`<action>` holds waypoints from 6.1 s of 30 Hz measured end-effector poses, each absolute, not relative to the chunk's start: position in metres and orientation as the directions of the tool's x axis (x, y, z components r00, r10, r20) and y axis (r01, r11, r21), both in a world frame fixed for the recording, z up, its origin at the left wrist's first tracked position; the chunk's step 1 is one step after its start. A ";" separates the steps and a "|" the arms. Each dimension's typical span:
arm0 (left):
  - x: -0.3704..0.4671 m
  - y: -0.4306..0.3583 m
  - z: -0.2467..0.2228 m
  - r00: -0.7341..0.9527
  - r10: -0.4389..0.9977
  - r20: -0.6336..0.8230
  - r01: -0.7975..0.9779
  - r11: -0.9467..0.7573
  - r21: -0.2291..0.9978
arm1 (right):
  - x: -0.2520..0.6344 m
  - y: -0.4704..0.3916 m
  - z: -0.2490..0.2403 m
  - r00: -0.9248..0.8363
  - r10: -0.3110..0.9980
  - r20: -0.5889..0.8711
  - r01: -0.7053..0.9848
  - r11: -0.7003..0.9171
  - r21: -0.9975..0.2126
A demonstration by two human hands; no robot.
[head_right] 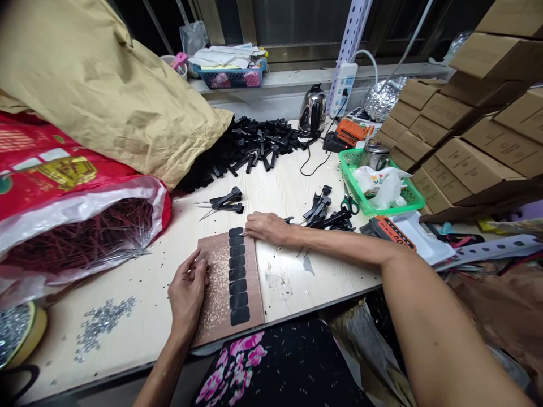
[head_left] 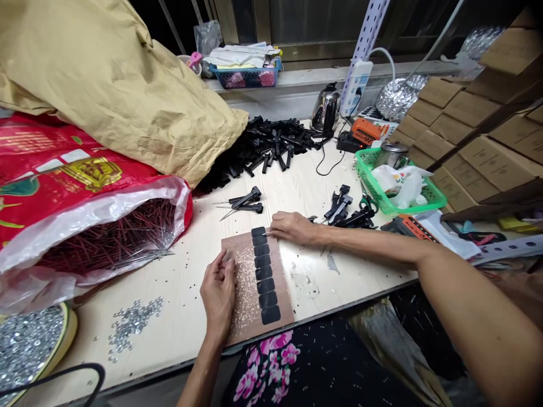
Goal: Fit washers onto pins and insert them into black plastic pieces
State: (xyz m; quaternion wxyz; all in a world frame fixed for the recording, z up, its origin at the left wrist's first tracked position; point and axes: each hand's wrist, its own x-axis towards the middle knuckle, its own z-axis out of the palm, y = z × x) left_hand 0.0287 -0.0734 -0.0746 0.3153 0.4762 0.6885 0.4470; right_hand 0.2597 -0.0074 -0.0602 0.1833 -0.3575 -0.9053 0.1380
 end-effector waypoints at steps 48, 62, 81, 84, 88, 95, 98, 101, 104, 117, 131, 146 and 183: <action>-0.186 -0.218 -0.080 -0.525 0.762 0.378 0.847 0.428 0.314 | 0.193 0.063 -0.063 -0.699 0.527 0.483 0.582 0.812 -0.042; -0.171 -0.192 -0.061 -0.581 0.797 0.164 0.747 0.442 0.496 | 0.147 -0.016 -0.036 -0.608 0.601 0.518 0.355 0.790 -0.499; -0.020 -0.089 -0.017 -0.535 0.837 -0.113 -0.350 -0.098 0.932 | 0.128 -0.044 -0.005 -0.609 0.668 0.428 0.561 0.744 -0.363; -0.020 -0.088 -0.017 -0.537 0.833 -0.133 -0.378 -0.096 0.921 | 0.129 -0.044 -0.004 -0.611 0.672 0.417 0.562 0.740 -0.370; -0.021 -0.086 -0.019 -0.528 0.837 -0.145 -0.409 -0.101 0.907 | 0.131 -0.041 -0.005 -0.611 0.681 0.405 0.574 0.733 -0.366; -0.017 -0.082 -0.021 -0.517 0.843 -0.149 -0.388 -0.075 0.919 | 0.136 -0.038 -0.007 -0.622 0.682 0.385 0.589 0.731 -0.345; -0.015 -0.081 -0.021 -0.523 0.840 -0.142 -0.369 -0.073 0.927 | 0.136 -0.038 -0.009 -0.613 0.690 0.386 0.607 0.724 -0.329; -0.016 -0.080 -0.022 -0.505 0.849 -0.156 -0.365 -0.046 0.930 | 0.136 -0.039 -0.009 -0.596 0.696 0.400 0.610 0.717 -0.339; -0.019 -0.079 -0.022 -0.469 0.866 -0.171 -0.340 0.002 0.941 | 0.135 -0.040 -0.008 -0.578 0.711 0.400 0.626 0.701 -0.341; -0.018 -0.081 -0.035 -0.475 0.877 -0.076 -0.178 -0.011 0.984 | 0.131 -0.037 -0.026 -0.559 0.683 0.471 0.630 0.719 -0.295; -0.015 -0.079 -0.039 -0.445 0.894 -0.051 -0.092 0.011 0.996 | 0.136 -0.033 -0.029 -0.527 0.784 0.328 0.555 0.610 -0.566; 0.016 -0.076 -0.050 -0.206 0.951 -0.231 -0.118 0.210 0.971 | 0.256 -0.002 -0.056 -0.492 0.823 0.284 0.721 0.568 -0.397; 0.032 -0.083 -0.081 -0.329 0.944 -0.041 0.288 0.141 0.947 | 0.309 0.006 -0.032 -0.770 0.638 0.002 0.626 0.757 -0.186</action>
